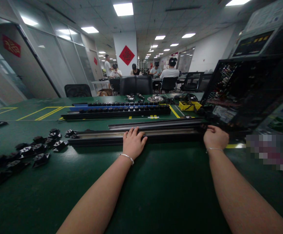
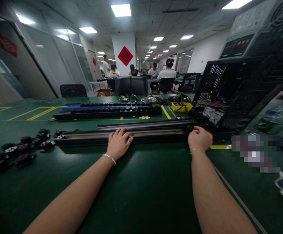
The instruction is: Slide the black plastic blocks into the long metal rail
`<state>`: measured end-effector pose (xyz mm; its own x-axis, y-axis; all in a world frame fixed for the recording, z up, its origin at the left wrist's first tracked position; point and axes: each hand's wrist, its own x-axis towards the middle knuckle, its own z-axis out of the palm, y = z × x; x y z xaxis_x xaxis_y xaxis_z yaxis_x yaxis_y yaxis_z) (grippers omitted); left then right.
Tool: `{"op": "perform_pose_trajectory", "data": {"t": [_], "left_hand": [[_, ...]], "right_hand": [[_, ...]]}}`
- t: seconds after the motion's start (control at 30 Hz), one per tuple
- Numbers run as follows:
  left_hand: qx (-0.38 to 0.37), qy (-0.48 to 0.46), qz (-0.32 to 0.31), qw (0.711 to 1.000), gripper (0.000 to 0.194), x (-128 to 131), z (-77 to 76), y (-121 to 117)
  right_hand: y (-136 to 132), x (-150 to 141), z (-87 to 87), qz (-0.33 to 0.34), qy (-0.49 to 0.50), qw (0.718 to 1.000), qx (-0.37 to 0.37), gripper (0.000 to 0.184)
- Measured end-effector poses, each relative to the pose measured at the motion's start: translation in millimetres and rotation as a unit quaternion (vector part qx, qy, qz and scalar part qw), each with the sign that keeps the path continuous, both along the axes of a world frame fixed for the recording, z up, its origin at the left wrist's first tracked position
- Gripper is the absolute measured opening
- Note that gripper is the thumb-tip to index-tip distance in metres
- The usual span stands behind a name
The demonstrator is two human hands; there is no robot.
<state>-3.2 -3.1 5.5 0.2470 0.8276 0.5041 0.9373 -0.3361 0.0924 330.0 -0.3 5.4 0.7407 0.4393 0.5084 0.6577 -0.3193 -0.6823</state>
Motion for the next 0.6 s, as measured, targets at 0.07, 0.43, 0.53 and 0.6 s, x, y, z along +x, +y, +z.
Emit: {"op": "perform_pose_trajectory", "data": {"t": [0.07, 0.43, 0.53, 0.6], "left_hand": [[0.002, 0.000, 0.001, 1.000, 0.039, 0.0, 0.0, -0.3], [-0.014, -0.002, 0.000, 1.000, 0.040, 0.2, 1.4, -0.2], [-0.022, 0.001, 0.003, 1.000, 0.040, 0.6, 2.8, -0.9], [-0.023, 0.001, 0.005, 1.000, 0.040, 0.7, 3.7, -1.5]], "right_hand": [[0.9, 0.3, -0.9, 0.007, -0.005, 1.000, -0.004, 0.033], [3.3, -4.5, -3.2, 0.055, -0.069, 0.996, -0.005, 0.031], [3.6, -5.5, -4.1, 0.077, -0.111, 0.991, 0.006, 0.032], [4.4, -5.3, -5.4, 0.083, -0.130, 0.988, 0.012, 0.032]]}}
